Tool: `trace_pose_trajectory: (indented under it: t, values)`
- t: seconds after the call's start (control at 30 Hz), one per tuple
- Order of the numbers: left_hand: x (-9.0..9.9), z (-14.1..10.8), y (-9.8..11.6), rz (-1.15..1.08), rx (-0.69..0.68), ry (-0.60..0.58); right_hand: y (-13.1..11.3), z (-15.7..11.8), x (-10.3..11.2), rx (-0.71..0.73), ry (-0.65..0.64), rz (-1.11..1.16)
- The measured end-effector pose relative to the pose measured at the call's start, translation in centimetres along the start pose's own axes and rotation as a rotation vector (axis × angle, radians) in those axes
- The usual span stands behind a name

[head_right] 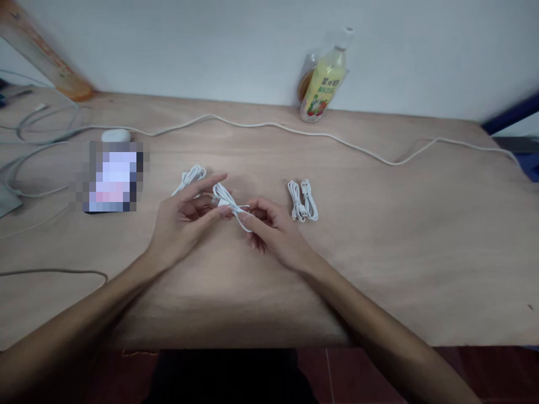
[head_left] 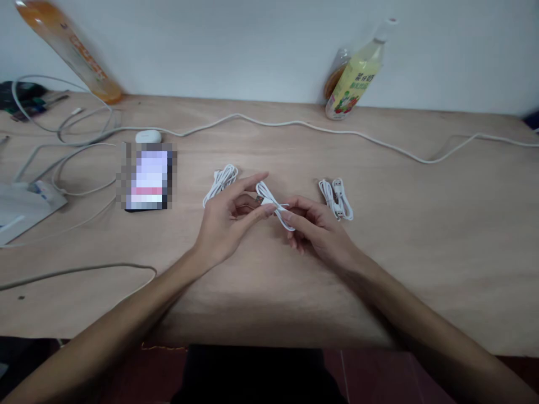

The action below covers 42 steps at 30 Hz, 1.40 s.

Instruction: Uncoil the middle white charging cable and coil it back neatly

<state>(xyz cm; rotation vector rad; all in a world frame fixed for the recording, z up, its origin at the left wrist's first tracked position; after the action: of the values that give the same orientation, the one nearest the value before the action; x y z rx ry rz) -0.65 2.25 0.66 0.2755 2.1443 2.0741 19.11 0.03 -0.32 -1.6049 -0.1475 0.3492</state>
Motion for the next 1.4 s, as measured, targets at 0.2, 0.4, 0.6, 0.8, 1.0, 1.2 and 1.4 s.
trace_pose_trajectory:
  t: [0.2, 0.4, 0.6, 0.8, 1.0, 1.2, 1.4]
  values:
    - [0.0, 0.1, -0.4, 0.063, -0.048, 0.042, -0.2, -0.1, -0.3, 0.064, -0.008, -0.027]
    - [-0.1, -0.1, 0.0, 0.039, -0.051, 0.074, -0.7, -0.4, -0.7, 0.119, 0.002, -0.106]
    - [-0.1, -0.1, 0.6, -0.017, 0.051, 0.073, -0.9, -0.5, -0.8, 0.127, 0.019, -0.110]
    - [0.1, 0.2, 1.1, -0.063, 0.064, 0.046, -1.0, -0.5, -0.7, 0.121, 0.013, -0.105]
    - [0.2, 0.6, 1.0, -0.089, 0.117, -0.068, -0.8, -0.3, -0.4, 0.090, 0.044, -0.027]
    - [0.4, 0.8, 0.4, -0.089, 0.166, -0.117, -0.4, -0.2, -0.3, 0.038, 0.006, 0.071]
    - [0.4, 0.8, 0.2, -0.111, 0.157, -0.175, -1.0, -0.3, -0.5, 0.043, -0.038, 0.056]
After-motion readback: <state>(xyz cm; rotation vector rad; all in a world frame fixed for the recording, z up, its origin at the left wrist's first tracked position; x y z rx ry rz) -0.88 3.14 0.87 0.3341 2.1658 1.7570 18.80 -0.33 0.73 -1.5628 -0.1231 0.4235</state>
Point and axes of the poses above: each hand's wrist, its own z-axis towards the middle knuckle, its own x-axis out of the back of the hand, y = z × x, the point moved 2 cm from there along z, towards the middle knuckle, and after that the axes turned 10 degrees about x, right-handed, at the moved point
